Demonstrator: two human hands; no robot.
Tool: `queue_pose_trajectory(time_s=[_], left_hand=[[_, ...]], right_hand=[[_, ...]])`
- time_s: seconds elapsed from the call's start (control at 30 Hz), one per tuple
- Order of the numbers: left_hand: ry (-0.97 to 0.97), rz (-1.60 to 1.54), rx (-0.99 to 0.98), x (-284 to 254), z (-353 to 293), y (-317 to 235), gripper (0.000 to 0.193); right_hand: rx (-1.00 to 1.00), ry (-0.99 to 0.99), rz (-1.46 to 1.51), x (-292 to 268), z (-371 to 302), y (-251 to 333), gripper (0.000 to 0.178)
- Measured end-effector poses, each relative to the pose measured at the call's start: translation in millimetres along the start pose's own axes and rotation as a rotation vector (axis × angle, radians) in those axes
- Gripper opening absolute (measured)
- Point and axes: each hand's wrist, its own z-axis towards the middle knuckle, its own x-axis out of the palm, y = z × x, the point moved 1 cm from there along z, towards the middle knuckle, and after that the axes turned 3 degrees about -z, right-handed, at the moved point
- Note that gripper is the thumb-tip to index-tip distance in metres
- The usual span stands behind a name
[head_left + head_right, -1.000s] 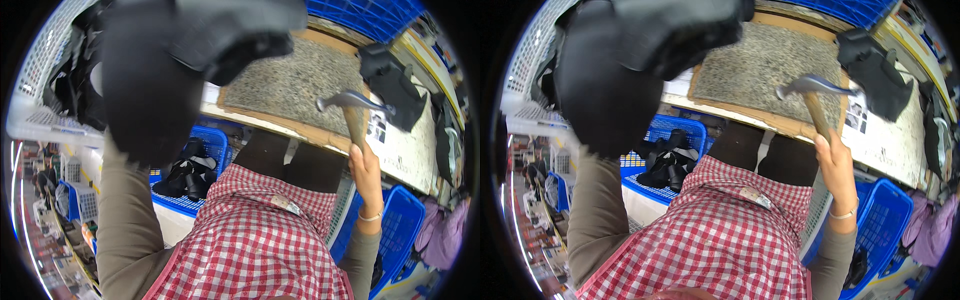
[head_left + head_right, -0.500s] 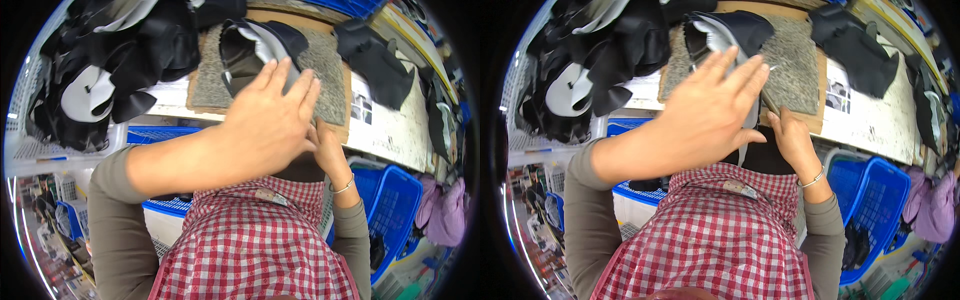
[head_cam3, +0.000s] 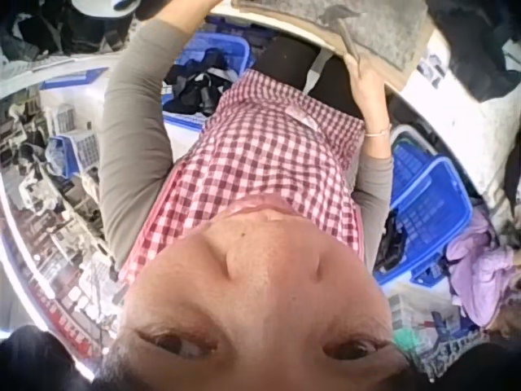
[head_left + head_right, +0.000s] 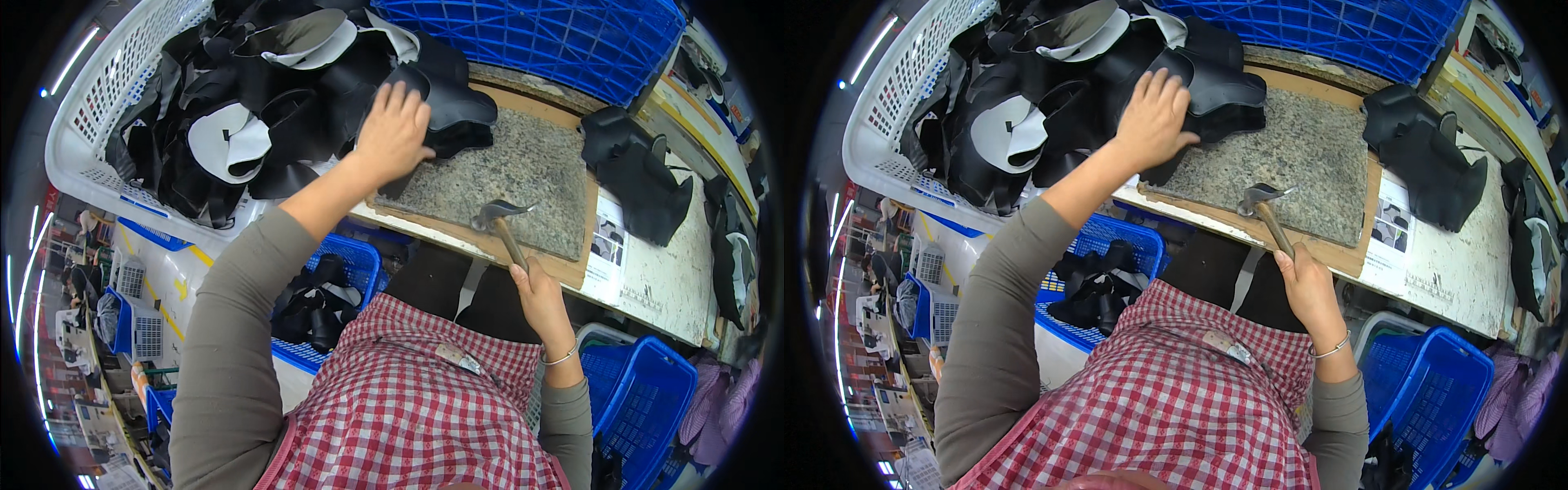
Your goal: The person repeatedly picks up black shoe parts from a white basket, places them on a work surface, and uses a hammer-like tool to tap and flatten them. Later, the person uses a small knife to trim edges of the parts. Trimmed pieces are placed into a blue basket.
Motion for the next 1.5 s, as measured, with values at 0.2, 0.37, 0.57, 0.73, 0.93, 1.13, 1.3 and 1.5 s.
queue_pose_trajectory(time_s=[0.2, 0.37, 0.57, 0.73, 0.93, 1.13, 1.3, 1.5], left_hand=[[-0.142, 0.075, -0.119, 50.1, 37.2, 19.2, 0.093], [-0.125, 0.224, -0.128, 38.6, 51.0, 11.1, 0.052], [0.255, -0.291, -0.239, 23.1, -40.1, -50.1, 0.081], [0.016, -0.631, -0.473, 26.7, -78.6, -57.9, 0.075], [0.253, -0.798, -0.435, 37.6, -64.9, -36.8, 0.057], [0.262, -0.857, -0.403, 48.9, -65.5, -35.2, 0.057], [0.332, -0.926, -0.414, 50.0, -61.4, -31.1, 0.059], [0.293, -1.006, -0.436, 52.4, -63.3, -32.3, 0.062]], right_hand=[[0.026, 0.021, 0.013, -2.6, -11.4, -6.0, 0.040], [0.088, 0.022, -0.021, -26.9, -6.0, 4.5, 0.039], [0.016, -0.081, -0.108, -38.1, 20.1, 6.1, 0.038], [-0.035, 0.000, -0.285, -31.0, 44.2, 29.5, 0.043], [-0.096, -0.110, -0.328, -25.4, 65.8, 57.3, 0.042], [-0.031, -0.122, -0.475, -27.9, 71.3, 50.5, 0.039], [-0.093, 0.071, -0.452, -22.8, 69.5, 44.6, 0.037], [-0.063, -0.115, -0.321, -19.1, 66.5, 38.1, 0.037]])
